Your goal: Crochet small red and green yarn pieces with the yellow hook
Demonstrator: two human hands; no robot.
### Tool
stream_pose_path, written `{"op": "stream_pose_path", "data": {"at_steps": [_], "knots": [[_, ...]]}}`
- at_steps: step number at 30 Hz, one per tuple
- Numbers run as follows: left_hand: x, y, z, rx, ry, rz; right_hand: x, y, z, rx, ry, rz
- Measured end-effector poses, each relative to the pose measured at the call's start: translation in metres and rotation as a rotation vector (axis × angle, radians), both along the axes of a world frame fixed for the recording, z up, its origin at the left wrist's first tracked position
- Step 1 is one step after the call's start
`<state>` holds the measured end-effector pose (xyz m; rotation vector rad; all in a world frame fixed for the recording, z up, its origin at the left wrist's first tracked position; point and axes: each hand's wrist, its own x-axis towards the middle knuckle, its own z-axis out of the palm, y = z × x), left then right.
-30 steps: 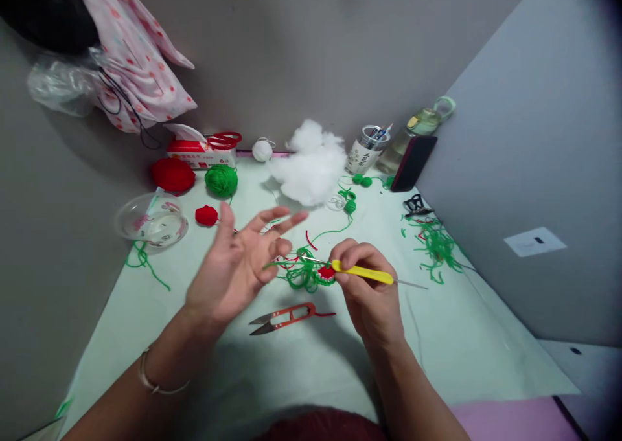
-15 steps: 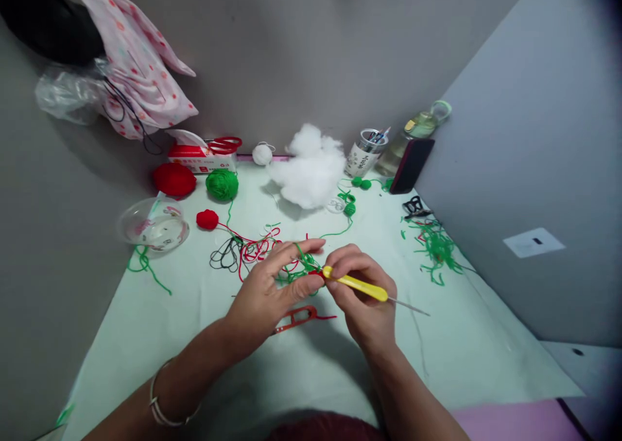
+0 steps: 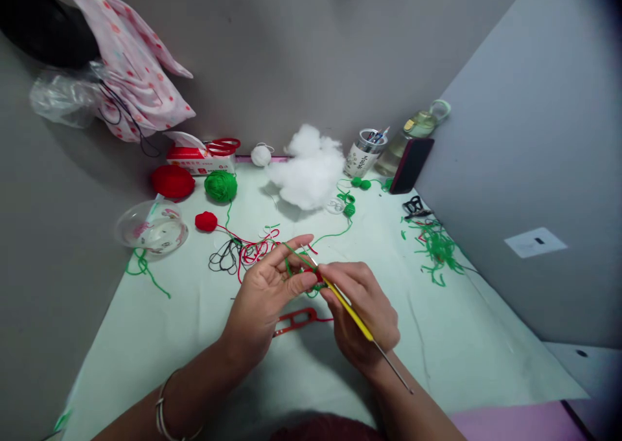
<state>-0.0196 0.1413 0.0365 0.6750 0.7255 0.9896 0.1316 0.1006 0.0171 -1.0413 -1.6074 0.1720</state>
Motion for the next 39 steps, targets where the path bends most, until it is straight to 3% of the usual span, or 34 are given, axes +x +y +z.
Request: {"op": "stream_pose_path", "data": {"at_steps": [7,10,12,14,19,24,29,32,36,39], "knots": [[-0.003,0.005,0.0,0.01,0.012,-0.054,0.004,0.008,0.006,-0.19,0.314,0.123],[0.0,0.003,-0.003,0.04,0.041,0.007,0.002,0.006,-0.001,-0.133,0.164,0.029],[0.002,0.002,-0.004,-0.021,0.0,0.029,-0.001,0.002,-0.007,-0.038,-0.033,-0.078],[0.004,0.001,-0.004,-0.117,-0.064,0.002,-0.003,0.001,-0.01,0.032,-0.085,-0.082],[-0.002,0.006,-0.003,-0.229,-0.125,-0.078,-0.001,0.006,0.0,-0.137,0.275,0.026],[-0.01,0.013,0.001,-0.205,-0.109,-0.075,0.004,0.009,0.005,-0.178,0.435,0.089],[-0.009,0.013,0.001,-0.11,-0.077,-0.067,0.006,0.014,0.006,-0.345,0.709,0.163],[-0.003,0.006,-0.003,-0.018,-0.01,-0.015,0.002,0.011,0.004,-0.351,0.557,0.17],[0.004,-0.002,-0.007,-0.056,-0.029,0.02,-0.006,0.0,-0.006,-0.062,0.038,-0.086],[0.003,0.0,-0.008,-0.178,-0.118,-0.078,-0.004,-0.001,-0.005,-0.027,0.058,-0.095]]}}
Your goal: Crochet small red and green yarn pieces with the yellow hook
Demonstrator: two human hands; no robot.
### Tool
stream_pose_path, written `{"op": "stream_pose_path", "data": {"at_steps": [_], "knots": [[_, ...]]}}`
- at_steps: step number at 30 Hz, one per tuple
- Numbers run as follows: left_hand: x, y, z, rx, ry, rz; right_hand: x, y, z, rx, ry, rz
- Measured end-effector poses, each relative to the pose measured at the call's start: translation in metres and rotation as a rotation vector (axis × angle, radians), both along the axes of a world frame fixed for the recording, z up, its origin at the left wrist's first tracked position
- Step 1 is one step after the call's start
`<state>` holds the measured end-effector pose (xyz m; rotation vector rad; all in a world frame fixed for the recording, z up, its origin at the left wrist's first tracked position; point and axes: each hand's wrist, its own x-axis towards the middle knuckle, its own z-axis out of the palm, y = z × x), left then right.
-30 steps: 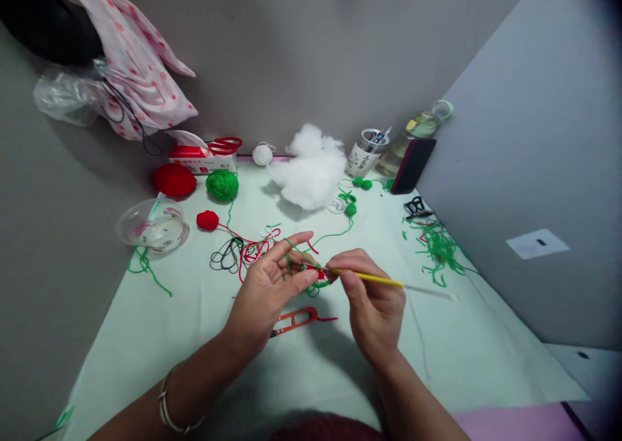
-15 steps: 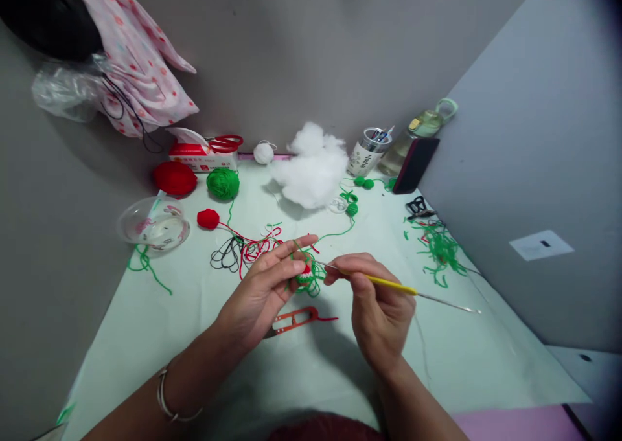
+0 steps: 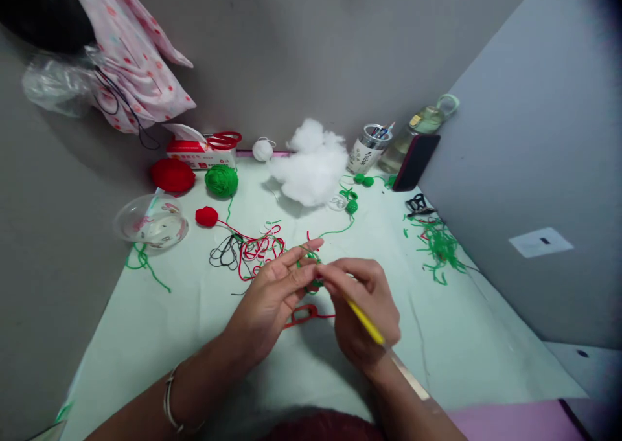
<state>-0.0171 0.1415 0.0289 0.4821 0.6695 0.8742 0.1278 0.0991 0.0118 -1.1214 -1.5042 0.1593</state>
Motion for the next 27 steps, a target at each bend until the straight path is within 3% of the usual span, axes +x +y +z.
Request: {"op": "stream_pose_path", "data": {"at_steps": [6,9,21,27], "knots": [[-0.01,0.011,0.006,0.002,-0.007,-0.01,0.012,0.016,0.017,-0.218,0.626,0.276],[-0.011,0.01,0.007,0.031,0.002,0.002,0.011,0.02,0.018,-0.287,0.756,0.345],[-0.007,0.003,0.007,0.055,0.001,-0.1,0.008,0.009,0.009,-0.199,0.451,0.319],[-0.007,0.003,0.005,0.017,-0.02,-0.07,0.008,0.011,0.01,-0.126,0.486,0.294]]}}
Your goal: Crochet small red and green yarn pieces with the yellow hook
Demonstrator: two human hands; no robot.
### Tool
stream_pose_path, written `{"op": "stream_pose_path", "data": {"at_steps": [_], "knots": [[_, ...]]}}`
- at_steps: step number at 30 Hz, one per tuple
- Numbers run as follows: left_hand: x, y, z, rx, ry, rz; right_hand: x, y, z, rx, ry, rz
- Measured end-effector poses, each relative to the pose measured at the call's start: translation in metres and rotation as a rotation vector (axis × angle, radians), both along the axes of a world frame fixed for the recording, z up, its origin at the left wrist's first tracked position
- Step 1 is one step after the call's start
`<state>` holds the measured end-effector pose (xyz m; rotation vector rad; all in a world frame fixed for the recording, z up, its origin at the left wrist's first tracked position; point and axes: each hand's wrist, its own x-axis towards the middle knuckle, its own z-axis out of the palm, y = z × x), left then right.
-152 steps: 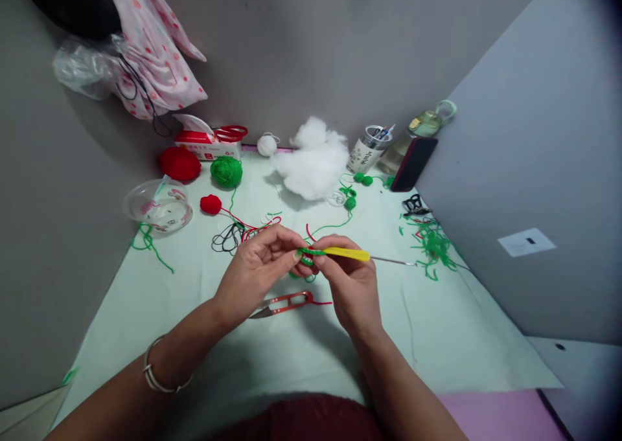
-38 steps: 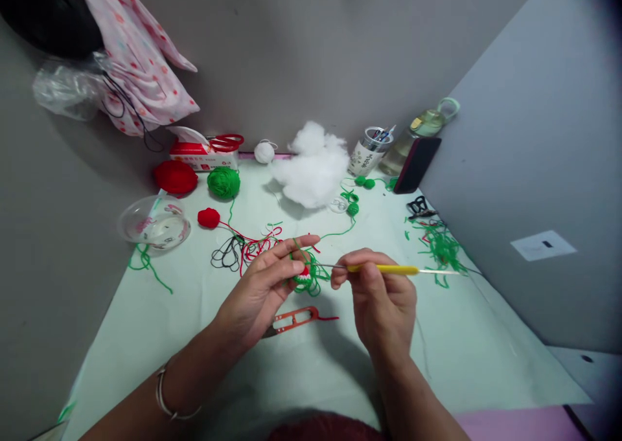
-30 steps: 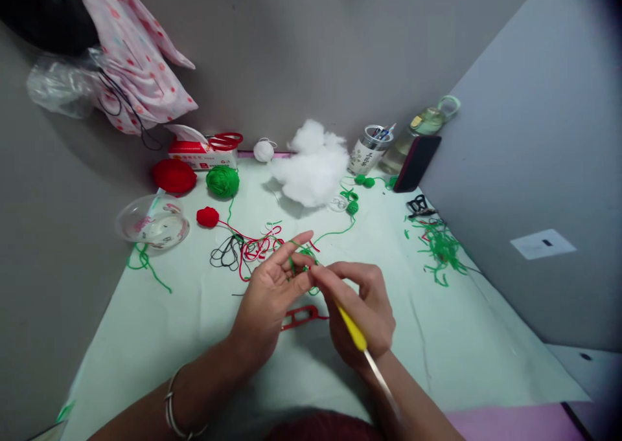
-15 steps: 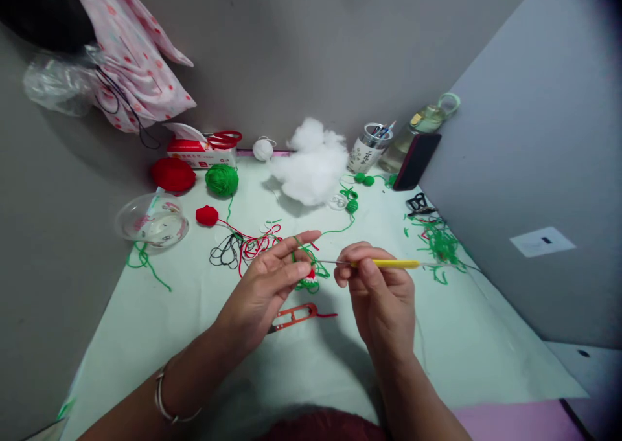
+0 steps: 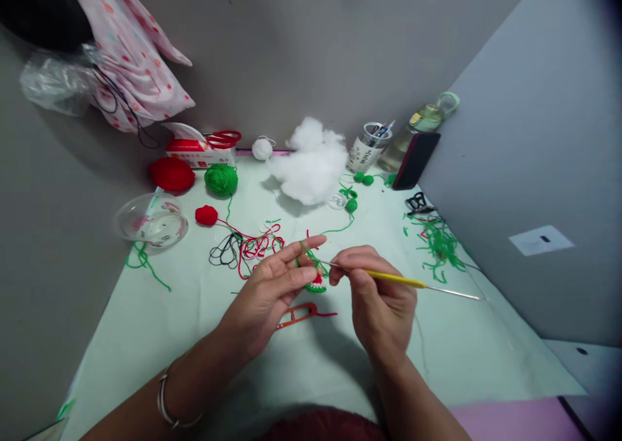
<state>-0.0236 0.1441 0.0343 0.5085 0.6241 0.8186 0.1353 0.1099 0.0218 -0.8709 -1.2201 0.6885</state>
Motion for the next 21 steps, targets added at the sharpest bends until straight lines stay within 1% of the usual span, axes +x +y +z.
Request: {"op": "stream_pose_path", "data": {"at_steps": [3,8,10,12,14,18,21], "knots": [[-0.001,0.003,0.001,-0.01,0.031,0.014,0.001,0.001,0.001,-0.006,0.048,-0.005],[-0.006,0.006,0.004,-0.001,0.049,0.008,0.006,0.004,0.004,-0.104,0.191,0.035],[-0.006,0.006,0.003,0.028,0.059,-0.006,0.008,0.007,0.005,-0.133,0.256,0.07],[-0.006,0.004,0.001,0.088,0.079,-0.025,0.007,0.008,0.005,-0.147,0.261,0.128],[-0.004,0.001,-0.002,0.156,0.107,-0.039,0.006,0.006,0.003,-0.115,0.164,0.138],[0.001,-0.003,-0.005,0.225,0.149,0.006,0.002,0.001,0.002,0.014,-0.143,0.024],[0.004,-0.002,-0.003,0.232,0.131,0.05,0.002,-0.002,0.002,0.095,-0.188,-0.03]]}}
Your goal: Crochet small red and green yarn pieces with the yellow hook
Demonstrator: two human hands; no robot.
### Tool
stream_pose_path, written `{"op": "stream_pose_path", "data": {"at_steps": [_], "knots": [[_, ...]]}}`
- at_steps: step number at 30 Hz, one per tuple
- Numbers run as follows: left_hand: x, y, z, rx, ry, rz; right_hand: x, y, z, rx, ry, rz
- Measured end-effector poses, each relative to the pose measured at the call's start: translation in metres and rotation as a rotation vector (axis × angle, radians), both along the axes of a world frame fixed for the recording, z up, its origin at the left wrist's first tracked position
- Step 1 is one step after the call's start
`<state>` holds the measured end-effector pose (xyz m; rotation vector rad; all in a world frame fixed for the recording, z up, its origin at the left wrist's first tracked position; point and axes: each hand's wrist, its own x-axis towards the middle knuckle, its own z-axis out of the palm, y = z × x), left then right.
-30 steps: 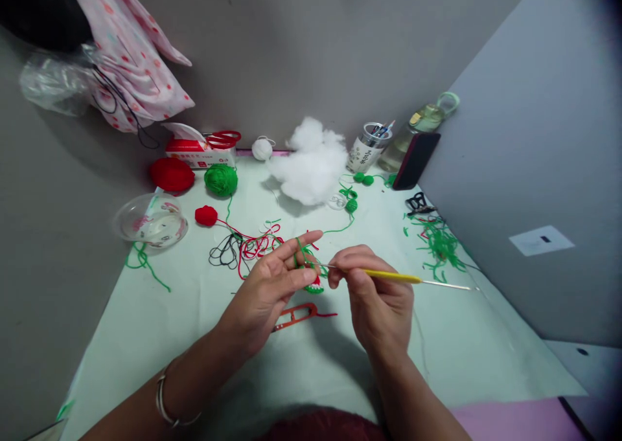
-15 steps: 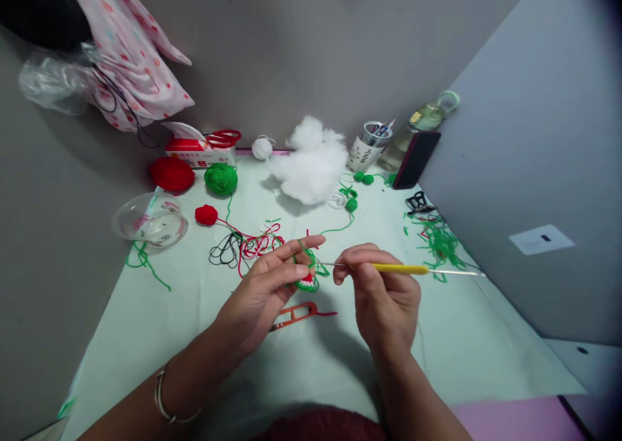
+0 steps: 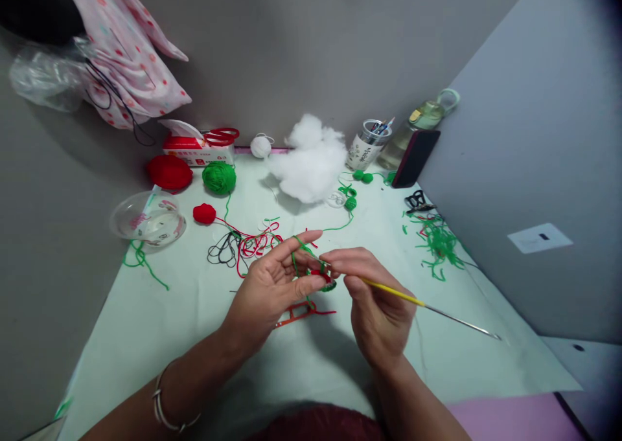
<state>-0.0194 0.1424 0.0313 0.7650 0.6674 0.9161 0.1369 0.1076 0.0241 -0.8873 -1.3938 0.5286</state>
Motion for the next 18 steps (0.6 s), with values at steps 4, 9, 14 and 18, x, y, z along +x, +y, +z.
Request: {"op": "stream_pose_path", "data": {"at_steps": [4,9,14,18], "knots": [[0.002,0.001,0.005,0.05,0.019,0.068,-0.003,-0.002,0.0,0.124,-0.042,-0.068],[-0.001,-0.003,0.005,0.219,0.224,0.246,-0.011,-0.002,-0.002,0.242,-0.08,-0.138],[-0.002,-0.008,-0.001,0.316,0.282,0.339,-0.011,-0.004,-0.004,0.225,-0.103,-0.137],[-0.002,-0.01,-0.004,0.441,0.306,0.422,-0.007,-0.007,-0.003,0.226,-0.212,-0.112]]}}
